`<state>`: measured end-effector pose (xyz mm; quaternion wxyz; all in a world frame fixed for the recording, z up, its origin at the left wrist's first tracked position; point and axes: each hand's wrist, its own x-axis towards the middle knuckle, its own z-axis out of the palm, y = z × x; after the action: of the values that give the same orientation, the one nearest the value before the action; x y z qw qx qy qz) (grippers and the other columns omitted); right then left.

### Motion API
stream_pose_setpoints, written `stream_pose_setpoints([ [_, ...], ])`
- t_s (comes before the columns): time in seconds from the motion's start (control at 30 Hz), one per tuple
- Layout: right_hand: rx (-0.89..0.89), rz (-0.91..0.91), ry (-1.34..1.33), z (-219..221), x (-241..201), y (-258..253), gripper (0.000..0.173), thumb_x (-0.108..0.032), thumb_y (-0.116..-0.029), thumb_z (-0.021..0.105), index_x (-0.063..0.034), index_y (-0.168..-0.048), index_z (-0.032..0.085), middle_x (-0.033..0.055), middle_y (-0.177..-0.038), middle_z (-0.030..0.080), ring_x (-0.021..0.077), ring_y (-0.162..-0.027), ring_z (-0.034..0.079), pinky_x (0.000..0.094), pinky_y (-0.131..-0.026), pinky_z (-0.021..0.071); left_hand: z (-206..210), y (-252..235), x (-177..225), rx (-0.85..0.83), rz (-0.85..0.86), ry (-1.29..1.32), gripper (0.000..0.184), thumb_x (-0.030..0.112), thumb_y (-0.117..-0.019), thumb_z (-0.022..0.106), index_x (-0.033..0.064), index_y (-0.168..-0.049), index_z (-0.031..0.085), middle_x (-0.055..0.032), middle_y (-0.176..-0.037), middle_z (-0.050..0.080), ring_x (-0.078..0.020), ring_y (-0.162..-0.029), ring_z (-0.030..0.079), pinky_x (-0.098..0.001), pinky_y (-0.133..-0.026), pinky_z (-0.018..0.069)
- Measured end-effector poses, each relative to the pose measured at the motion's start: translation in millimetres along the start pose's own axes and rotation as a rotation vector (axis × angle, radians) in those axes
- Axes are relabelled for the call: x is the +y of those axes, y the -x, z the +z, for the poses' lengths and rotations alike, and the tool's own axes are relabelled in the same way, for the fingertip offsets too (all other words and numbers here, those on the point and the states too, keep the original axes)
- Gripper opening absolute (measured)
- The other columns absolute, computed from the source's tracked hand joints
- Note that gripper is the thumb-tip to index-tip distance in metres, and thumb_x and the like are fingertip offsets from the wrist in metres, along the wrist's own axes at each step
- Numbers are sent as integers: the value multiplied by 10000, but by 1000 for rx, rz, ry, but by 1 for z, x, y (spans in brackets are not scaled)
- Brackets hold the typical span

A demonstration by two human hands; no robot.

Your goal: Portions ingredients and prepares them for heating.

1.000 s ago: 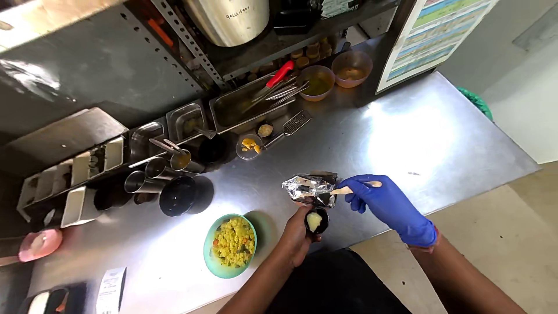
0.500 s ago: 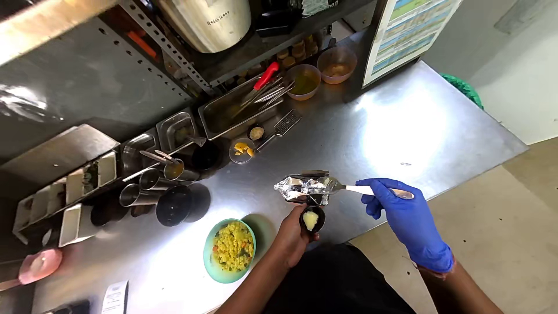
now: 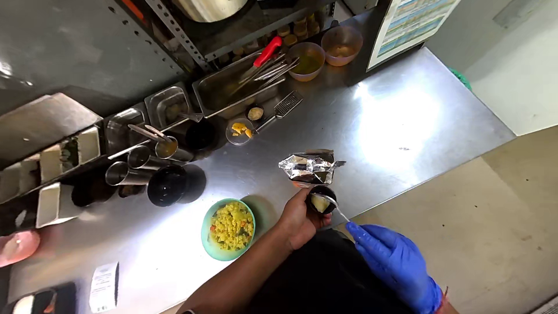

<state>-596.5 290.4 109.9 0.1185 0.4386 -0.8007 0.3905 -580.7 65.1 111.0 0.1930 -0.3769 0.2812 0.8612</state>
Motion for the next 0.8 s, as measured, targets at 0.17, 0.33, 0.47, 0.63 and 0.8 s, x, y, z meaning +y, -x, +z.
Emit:
stream_pose_setpoints([
  [0.17, 16, -18, 93, -1, -30, 12, 302, -245, -1074, 524, -190, -1359, 609, 60, -1077, 693, 139, -950, 685, 249, -824, 561, -16, 13, -4, -88, -40, 8, 514, 433, -1097, 243, 78, -1266, 574, -148, -995, 672, -197, -720, 655, -305, -643, 560],
  [0.33, 43, -14, 205, 16, -76, 20, 309, -235, -1066, 532, -218, -1372, 574, 46, -1097, 666, 137, -951, 678, 250, -823, 565, -41, 37, -3, -199, -75, -16, 521, 432, -1097, 258, 68, -1299, 571, -146, -1013, 666, -183, -733, 645, -290, -649, 549],
  [0.47, 50, 30, 280, 38, -116, 26, 310, -241, -1067, 531, -224, -1373, 579, 56, -1071, 687, 148, -928, 691, 264, -800, 574, -63, 61, 4, -265, -87, -38, 465, 417, -1087, 302, 88, -1257, 584, -116, -950, 647, -171, -705, 630, -283, -623, 538],
  [0.63, 204, 96, 252, 58, -160, 34, 296, -201, -1065, 532, -226, -1349, 612, 32, -1091, 719, 122, -979, 709, 266, -858, 593, -89, 84, 6, -384, -116, -69, 502, 428, -1089, 271, 85, -1285, 581, -124, -980, 662, -154, -697, 623, -262, -615, 524],
  [0.8, 496, 318, -151, 74, -189, 21, 294, -142, -1069, 512, -253, -1247, 718, 1, -988, 738, 146, -762, 730, 309, -688, 654, -105, 95, 5, -413, -153, -64, 511, 427, -1093, 290, 67, -1296, 591, -152, -1021, 660, -179, -714, 631, -281, -625, 533],
])
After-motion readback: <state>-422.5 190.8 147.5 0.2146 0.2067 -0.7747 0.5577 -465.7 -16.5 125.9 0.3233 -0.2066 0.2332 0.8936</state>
